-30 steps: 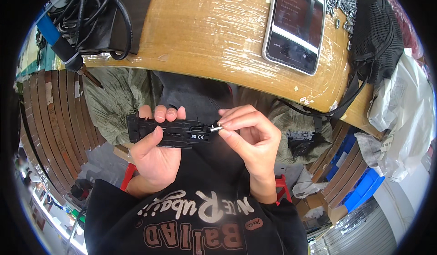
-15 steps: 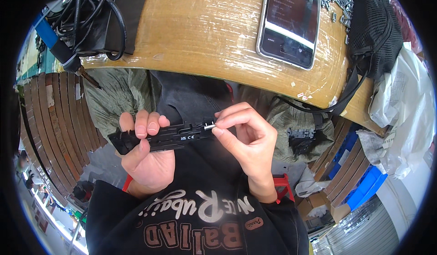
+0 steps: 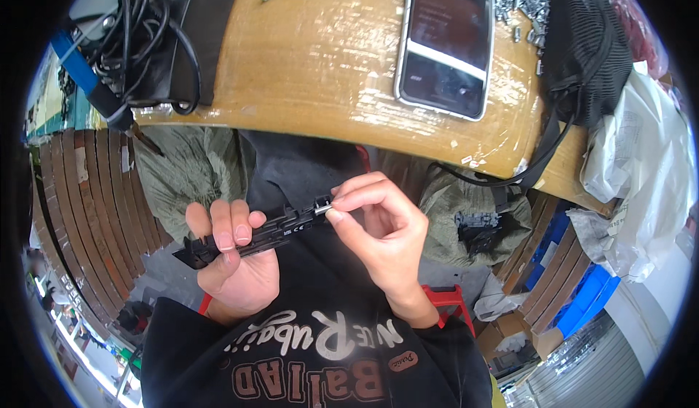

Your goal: Assembling small metal pins or springs into plastic housing components in a factory setting.

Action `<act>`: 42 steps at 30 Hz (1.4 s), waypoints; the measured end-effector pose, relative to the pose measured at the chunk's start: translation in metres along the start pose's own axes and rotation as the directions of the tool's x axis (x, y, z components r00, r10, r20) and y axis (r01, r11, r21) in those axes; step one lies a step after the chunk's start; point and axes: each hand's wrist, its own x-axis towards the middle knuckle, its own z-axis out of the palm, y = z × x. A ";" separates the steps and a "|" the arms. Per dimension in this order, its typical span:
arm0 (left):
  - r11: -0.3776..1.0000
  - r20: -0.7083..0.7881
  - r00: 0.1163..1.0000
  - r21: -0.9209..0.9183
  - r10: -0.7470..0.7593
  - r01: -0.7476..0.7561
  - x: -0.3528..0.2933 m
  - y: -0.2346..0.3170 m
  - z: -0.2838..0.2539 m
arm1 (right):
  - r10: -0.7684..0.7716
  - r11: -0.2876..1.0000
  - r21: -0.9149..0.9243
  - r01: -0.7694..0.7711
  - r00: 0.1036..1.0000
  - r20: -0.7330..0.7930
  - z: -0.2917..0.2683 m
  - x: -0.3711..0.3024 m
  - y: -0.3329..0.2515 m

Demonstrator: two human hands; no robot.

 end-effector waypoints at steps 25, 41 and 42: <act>0.974 0.071 0.983 0.160 -0.172 0.159 0.010 0.013 -0.009 | -0.045 0.940 -0.323 0.110 0.978 0.202 0.002 0.000 -0.011; 0.566 0.151 0.586 -0.157 -0.796 0.809 0.010 0.031 -0.051 | 0.119 0.991 -0.114 -0.074 0.881 0.458 0.019 0.026 0.013; 0.571 0.146 0.592 -0.161 -0.793 0.805 0.009 0.028 -0.049 | 0.124 0.990 -0.114 -0.079 0.877 0.464 0.023 0.026 0.017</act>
